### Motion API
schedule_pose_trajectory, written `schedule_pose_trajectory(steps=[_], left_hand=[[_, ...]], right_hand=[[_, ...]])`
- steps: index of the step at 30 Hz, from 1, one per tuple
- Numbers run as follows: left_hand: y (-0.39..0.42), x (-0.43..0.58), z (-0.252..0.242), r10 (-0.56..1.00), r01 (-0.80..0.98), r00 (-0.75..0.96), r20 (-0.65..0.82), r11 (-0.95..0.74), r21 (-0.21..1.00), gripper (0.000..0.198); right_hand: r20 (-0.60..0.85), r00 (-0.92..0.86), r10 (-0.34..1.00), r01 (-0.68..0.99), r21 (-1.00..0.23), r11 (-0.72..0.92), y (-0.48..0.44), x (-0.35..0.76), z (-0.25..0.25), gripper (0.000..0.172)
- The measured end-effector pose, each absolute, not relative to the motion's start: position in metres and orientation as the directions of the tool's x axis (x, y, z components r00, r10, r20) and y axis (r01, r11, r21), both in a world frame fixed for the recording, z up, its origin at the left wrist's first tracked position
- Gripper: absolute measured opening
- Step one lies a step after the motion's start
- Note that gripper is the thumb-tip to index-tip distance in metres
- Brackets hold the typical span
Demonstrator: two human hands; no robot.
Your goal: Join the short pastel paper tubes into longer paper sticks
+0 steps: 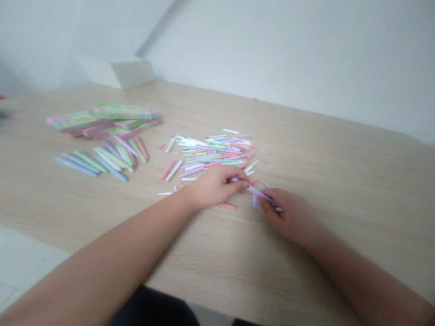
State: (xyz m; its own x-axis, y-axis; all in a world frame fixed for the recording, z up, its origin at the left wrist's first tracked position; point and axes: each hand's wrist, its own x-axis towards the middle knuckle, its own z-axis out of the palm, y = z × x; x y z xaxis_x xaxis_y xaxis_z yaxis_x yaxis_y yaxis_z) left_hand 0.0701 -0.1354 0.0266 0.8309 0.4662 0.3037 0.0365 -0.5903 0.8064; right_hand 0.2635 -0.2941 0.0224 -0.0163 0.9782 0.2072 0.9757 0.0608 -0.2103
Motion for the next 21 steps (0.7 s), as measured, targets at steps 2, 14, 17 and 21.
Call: schedule_pose_trajectory(steps=[2,14,17,21], left_hand=[[-0.135,0.070,0.026,0.466,0.035,0.832,0.299,-0.583,0.812,0.018],[-0.134,0.067,0.030,0.491,0.081,0.822,0.289,-0.602,0.794,0.023],[-0.134,0.067,0.029,0.492,0.082,0.819,0.295,-0.610,0.789,0.023],[-0.136,0.065,0.031,0.447,0.075,0.831,0.333,-0.681,0.728,0.021]], right_hand=[[0.203,-0.024,0.979,0.977,-0.204,0.067,-0.294,0.264,0.023,0.026],[0.190,-0.018,0.982,0.976,-0.210,0.059,-0.296,0.266,0.027,0.028],[0.206,-0.018,0.978,0.976,-0.210,0.062,-0.296,0.269,0.025,0.029],[0.250,-0.033,0.968,0.968,-0.232,0.093,-0.293,0.275,0.018,0.027]])
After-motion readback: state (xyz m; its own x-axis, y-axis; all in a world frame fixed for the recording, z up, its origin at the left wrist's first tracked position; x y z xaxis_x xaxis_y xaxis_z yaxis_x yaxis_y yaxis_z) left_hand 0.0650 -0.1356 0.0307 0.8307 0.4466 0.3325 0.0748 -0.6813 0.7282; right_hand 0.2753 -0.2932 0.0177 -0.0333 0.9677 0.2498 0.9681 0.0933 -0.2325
